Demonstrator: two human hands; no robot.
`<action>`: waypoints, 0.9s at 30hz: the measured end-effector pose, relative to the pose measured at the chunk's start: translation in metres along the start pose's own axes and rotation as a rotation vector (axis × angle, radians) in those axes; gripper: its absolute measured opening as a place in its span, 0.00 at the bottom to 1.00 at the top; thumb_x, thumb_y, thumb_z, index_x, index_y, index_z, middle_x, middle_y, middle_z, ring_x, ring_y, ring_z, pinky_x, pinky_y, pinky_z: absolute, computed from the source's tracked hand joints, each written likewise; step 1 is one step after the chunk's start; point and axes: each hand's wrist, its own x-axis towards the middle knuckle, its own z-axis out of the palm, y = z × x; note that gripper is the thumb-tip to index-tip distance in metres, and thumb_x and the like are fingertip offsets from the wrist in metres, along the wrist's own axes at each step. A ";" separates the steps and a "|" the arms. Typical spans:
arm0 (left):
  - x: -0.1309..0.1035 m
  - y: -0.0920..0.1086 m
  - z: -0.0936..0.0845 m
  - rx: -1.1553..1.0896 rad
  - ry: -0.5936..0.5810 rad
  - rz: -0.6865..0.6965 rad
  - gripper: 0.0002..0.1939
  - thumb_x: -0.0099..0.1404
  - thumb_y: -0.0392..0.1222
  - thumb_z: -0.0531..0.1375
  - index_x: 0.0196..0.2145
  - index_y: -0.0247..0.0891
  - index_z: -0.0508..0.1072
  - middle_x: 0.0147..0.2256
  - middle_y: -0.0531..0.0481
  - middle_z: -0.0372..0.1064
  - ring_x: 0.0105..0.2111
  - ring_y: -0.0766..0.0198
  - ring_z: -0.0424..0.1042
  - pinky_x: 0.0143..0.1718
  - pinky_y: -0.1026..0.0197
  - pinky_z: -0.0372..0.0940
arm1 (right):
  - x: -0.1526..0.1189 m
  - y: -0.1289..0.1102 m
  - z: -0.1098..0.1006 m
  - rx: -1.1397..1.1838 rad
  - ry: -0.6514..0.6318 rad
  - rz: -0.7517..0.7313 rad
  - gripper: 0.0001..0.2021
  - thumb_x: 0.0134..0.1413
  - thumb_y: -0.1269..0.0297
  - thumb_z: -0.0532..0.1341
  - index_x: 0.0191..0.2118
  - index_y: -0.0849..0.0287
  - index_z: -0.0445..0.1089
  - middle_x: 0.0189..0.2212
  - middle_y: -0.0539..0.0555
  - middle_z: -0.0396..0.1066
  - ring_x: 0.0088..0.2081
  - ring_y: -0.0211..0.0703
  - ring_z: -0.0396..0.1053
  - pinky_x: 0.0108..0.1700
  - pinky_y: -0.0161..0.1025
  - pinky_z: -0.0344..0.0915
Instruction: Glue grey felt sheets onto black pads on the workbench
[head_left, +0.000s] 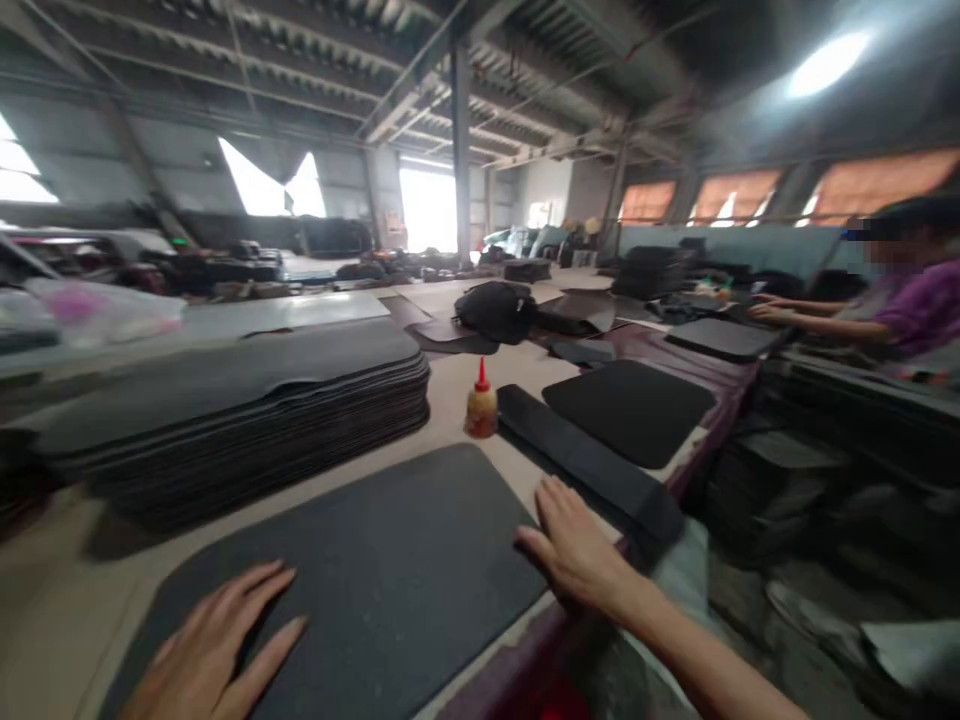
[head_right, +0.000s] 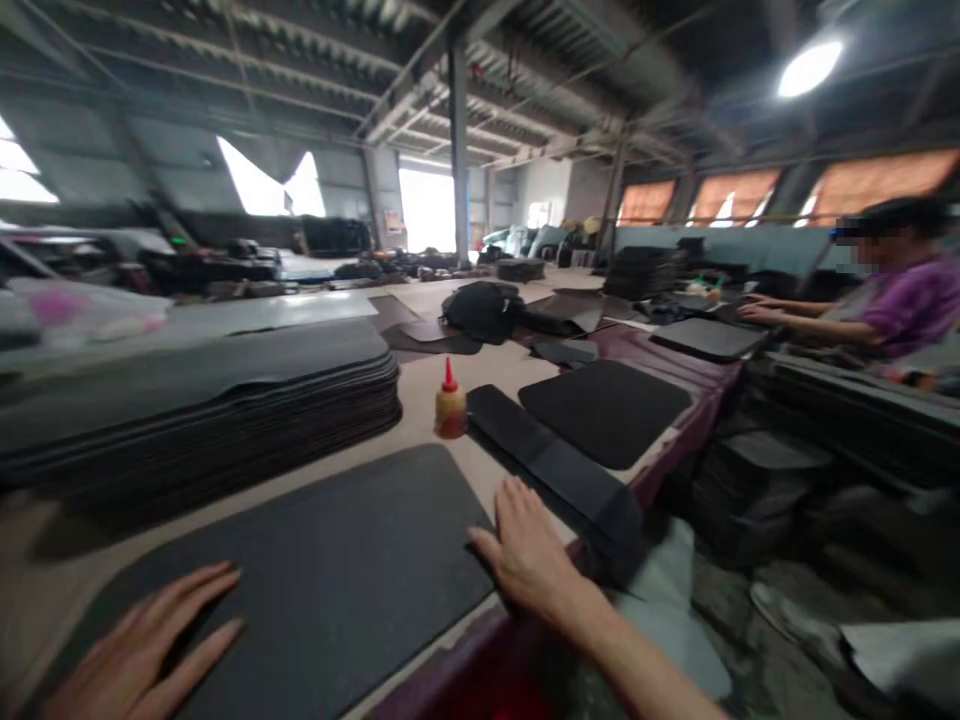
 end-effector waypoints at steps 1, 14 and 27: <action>-0.007 -0.002 -0.006 -0.002 -0.032 -0.019 0.24 0.69 0.61 0.52 0.55 0.50 0.72 0.58 0.47 0.68 0.58 0.47 0.68 0.57 0.41 0.67 | -0.001 0.007 0.001 0.005 0.064 -0.001 0.36 0.68 0.47 0.51 0.67 0.75 0.58 0.68 0.75 0.51 0.70 0.61 0.49 0.69 0.59 0.50; -0.006 0.027 -0.027 -0.075 -0.093 -0.049 0.27 0.71 0.61 0.50 0.56 0.43 0.70 0.60 0.43 0.65 0.60 0.48 0.64 0.61 0.41 0.61 | -0.021 -0.002 -0.003 -0.090 -0.089 -0.271 0.38 0.65 0.40 0.53 0.67 0.67 0.61 0.69 0.68 0.52 0.69 0.60 0.51 0.69 0.57 0.54; -0.005 0.027 -0.026 -0.071 -0.047 -0.019 0.28 0.71 0.62 0.51 0.58 0.41 0.68 0.59 0.41 0.65 0.59 0.48 0.64 0.61 0.41 0.61 | 0.056 -0.105 -0.037 0.265 -0.088 -0.469 0.32 0.70 0.47 0.51 0.68 0.69 0.56 0.66 0.70 0.57 0.68 0.55 0.55 0.68 0.52 0.55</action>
